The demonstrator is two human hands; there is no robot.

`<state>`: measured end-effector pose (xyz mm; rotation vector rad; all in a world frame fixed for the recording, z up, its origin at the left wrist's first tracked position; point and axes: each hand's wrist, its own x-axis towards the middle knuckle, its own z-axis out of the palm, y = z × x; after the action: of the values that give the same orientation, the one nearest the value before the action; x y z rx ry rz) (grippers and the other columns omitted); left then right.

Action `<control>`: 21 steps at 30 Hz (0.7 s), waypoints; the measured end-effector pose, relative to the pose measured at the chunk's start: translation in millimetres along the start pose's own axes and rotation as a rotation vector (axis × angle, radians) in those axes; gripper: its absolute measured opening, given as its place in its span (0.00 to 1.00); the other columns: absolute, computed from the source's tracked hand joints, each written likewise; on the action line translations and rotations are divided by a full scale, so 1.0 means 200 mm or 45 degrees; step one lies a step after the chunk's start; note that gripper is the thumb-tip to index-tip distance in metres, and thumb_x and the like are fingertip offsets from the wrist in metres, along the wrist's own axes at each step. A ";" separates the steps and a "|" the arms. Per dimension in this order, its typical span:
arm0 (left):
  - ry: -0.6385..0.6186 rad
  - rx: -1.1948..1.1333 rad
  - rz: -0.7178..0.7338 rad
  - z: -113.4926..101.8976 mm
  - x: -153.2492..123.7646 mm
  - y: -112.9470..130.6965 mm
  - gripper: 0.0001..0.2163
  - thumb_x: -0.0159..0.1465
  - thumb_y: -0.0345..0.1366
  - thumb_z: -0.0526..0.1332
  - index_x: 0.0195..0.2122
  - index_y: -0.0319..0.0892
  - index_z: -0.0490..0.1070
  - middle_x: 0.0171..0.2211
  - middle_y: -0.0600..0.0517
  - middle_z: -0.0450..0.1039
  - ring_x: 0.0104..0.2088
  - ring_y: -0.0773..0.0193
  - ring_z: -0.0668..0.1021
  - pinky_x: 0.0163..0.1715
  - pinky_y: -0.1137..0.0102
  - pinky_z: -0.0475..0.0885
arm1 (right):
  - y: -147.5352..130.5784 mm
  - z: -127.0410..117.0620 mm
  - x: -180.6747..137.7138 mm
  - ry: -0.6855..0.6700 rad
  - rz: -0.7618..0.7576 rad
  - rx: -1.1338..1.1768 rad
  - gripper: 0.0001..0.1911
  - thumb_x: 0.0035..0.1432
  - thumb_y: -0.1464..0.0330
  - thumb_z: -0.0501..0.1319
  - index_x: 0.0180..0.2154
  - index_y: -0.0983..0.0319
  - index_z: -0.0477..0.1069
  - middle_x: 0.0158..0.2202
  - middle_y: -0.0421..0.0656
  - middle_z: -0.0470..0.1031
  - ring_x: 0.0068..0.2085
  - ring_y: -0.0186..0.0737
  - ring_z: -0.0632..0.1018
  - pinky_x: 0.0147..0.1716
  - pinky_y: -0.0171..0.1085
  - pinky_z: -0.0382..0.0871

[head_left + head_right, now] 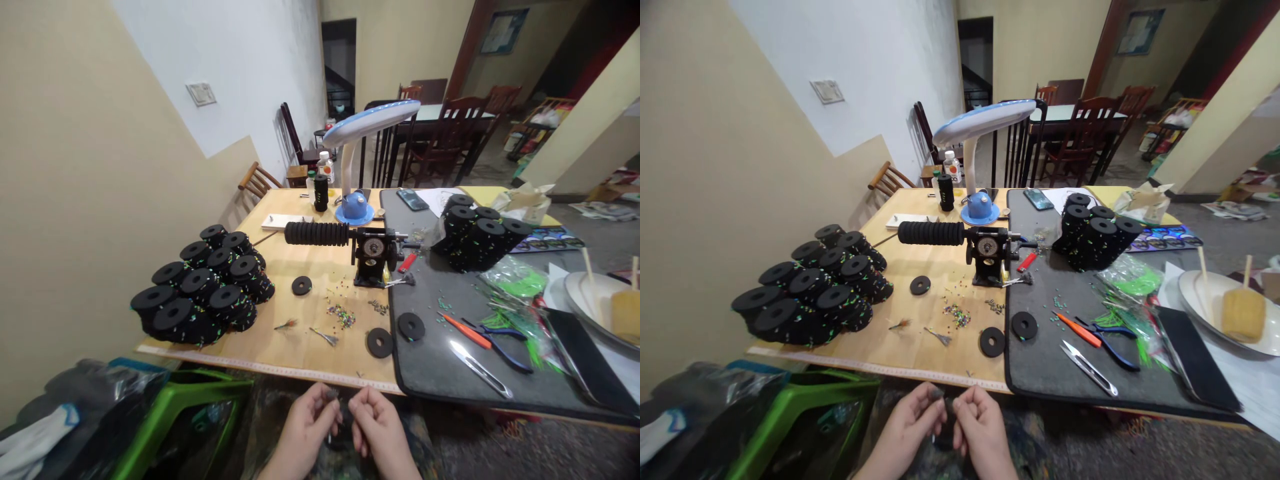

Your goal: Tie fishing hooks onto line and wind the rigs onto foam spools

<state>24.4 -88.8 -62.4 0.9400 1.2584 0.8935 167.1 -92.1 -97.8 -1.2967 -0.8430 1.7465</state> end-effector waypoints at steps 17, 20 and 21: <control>0.056 0.088 0.094 0.00 -0.01 -0.02 0.14 0.57 0.47 0.66 0.27 0.41 0.68 0.23 0.55 0.68 0.24 0.66 0.72 0.27 0.74 0.69 | 0.03 0.02 -0.02 -0.193 0.139 0.100 0.23 0.48 0.48 0.64 0.24 0.60 0.62 0.08 0.31 0.65 0.08 0.22 0.53 0.09 0.25 0.40; 0.055 0.099 0.106 0.00 -0.02 -0.02 0.14 0.57 0.47 0.66 0.27 0.41 0.69 0.23 0.55 0.68 0.25 0.66 0.72 0.27 0.74 0.69 | 0.03 0.02 -0.02 -0.183 0.129 0.130 0.23 0.49 0.49 0.64 0.24 0.60 0.62 0.08 0.31 0.66 0.08 0.22 0.54 0.09 0.25 0.39; 0.054 0.106 0.115 0.00 -0.02 -0.03 0.14 0.58 0.47 0.65 0.28 0.41 0.69 0.23 0.55 0.68 0.25 0.65 0.72 0.27 0.74 0.69 | 0.03 0.02 -0.02 -0.183 0.125 0.136 0.23 0.49 0.49 0.65 0.24 0.60 0.62 0.08 0.31 0.66 0.08 0.22 0.54 0.09 0.25 0.39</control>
<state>24.7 -93.9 -65.8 1.0557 1.3057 0.9413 162.7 -99.0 -101.1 -1.1709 -0.7650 1.9541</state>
